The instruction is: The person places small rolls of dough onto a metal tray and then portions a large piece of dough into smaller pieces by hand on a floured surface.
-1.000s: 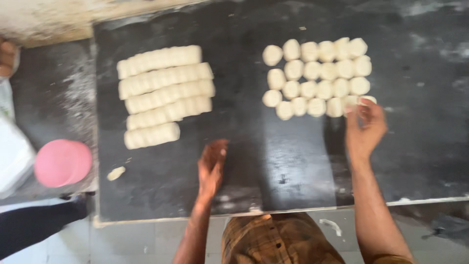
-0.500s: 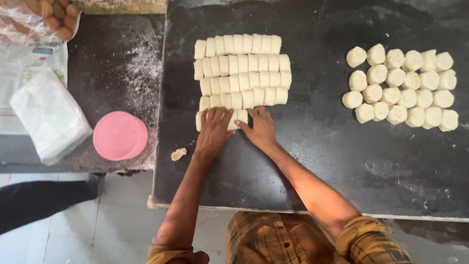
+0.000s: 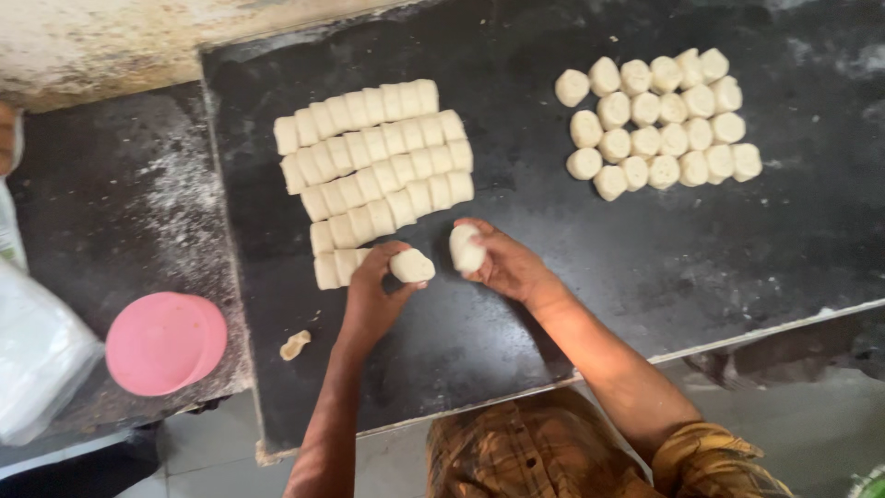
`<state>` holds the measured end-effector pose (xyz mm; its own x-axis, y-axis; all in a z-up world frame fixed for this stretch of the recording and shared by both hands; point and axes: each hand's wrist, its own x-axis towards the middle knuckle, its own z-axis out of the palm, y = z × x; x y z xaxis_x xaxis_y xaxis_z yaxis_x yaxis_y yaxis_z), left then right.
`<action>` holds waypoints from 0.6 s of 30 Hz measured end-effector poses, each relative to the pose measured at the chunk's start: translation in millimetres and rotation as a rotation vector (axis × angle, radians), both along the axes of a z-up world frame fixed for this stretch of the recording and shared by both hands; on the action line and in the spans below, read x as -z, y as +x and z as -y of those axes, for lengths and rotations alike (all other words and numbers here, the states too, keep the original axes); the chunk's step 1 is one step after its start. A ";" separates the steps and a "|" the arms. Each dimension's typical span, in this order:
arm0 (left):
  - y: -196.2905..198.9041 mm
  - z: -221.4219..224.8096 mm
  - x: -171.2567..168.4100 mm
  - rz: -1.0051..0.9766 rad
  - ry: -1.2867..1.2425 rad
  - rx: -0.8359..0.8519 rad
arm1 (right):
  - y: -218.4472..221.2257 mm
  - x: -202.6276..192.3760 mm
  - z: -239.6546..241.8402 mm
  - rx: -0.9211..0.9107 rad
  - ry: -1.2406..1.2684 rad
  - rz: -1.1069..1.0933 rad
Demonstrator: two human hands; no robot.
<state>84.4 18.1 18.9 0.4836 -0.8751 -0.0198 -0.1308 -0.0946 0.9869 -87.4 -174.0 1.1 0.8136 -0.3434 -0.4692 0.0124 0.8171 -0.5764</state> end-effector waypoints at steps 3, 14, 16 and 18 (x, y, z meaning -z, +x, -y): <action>-12.3 22.2 14.2 -0.591 -0.361 0.039 | -36.7 -13.5 36.6 0.044 0.005 0.038; -118.3 170.7 27.1 0.252 -0.143 -0.212 | -77.6 -38.5 116.0 0.045 -1.900 -0.894; -110.8 222.5 26.5 0.342 -0.244 -0.232 | -82.8 -44.0 110.1 0.045 -1.887 -0.851; -102.0 270.0 33.2 0.221 -0.221 -0.140 | -104.8 -53.9 102.1 0.068 -1.848 -0.797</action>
